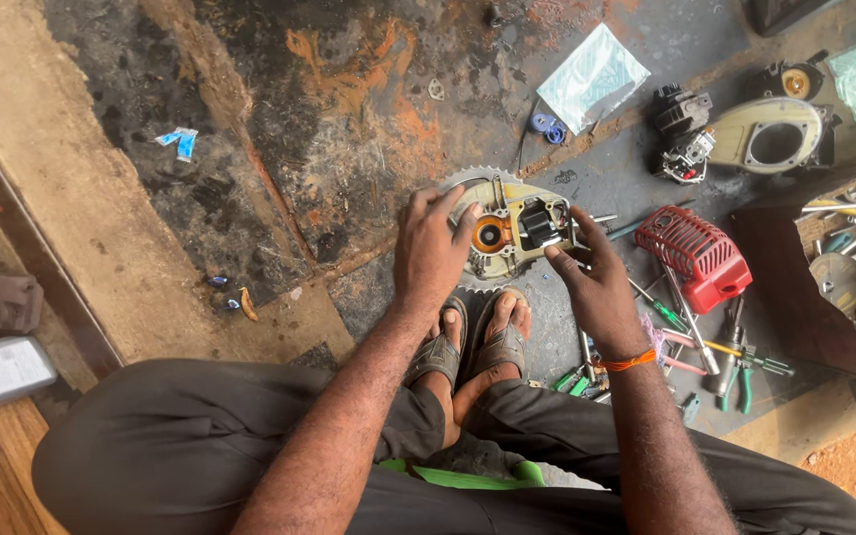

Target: The person cleans a mechanical housing with a rag, then uses a screwdriver and pliers to adjust internal components. They manipulate wires and small parts within the housing while sitting on the floor.

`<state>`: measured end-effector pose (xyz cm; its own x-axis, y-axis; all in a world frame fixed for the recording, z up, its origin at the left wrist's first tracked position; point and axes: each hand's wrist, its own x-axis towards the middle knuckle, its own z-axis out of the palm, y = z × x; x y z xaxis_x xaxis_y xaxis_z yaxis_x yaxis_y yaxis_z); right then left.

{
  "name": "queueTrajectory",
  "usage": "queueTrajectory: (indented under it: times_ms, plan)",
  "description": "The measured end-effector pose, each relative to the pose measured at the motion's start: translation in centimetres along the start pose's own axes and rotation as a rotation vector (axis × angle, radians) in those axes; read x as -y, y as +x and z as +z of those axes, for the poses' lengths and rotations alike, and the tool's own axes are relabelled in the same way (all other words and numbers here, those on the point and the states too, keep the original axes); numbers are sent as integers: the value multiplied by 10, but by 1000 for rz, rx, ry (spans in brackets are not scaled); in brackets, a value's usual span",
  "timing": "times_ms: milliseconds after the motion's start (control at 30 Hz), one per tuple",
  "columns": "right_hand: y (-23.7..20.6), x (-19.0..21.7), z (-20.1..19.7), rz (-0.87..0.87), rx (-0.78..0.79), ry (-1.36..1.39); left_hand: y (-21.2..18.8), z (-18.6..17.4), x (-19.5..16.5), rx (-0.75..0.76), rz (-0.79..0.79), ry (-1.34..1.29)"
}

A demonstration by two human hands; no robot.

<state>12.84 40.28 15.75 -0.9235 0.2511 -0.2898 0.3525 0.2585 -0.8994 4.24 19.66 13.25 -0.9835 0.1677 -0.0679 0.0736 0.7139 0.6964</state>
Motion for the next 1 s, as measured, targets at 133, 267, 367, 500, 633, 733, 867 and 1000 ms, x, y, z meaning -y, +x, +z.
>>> queueTrajectory:
  times_ms: [133, 267, 367, 500, 633, 733, 867, 1000]
  plan:
    - [2, -11, -9, 40, -3, 20, -3, -3, -3, -64, 26, 19]
    - [6, -32, -48, 53, -49, -125, -8, -4, -8, 5, 113, 54]
    - [2, -55, -101, 59, -163, -168, -10, -2, -13, 42, 354, 186]
    - [-5, -96, -146, 181, -324, -310, -14, 1, -15, 102, 316, 272]
    - [-7, -132, -157, 306, -332, -311, -17, 1, -16, 69, 327, 283]
    - [-5, -151, -148, 316, -355, -426, -18, -2, -18, 65, 365, 329]
    - [-6, -167, -122, 360, -405, -850, -18, -10, -20, 63, 362, 284]
    - [-12, -170, -100, 477, -291, -1121, -19, -15, -21, 50, 355, 224]
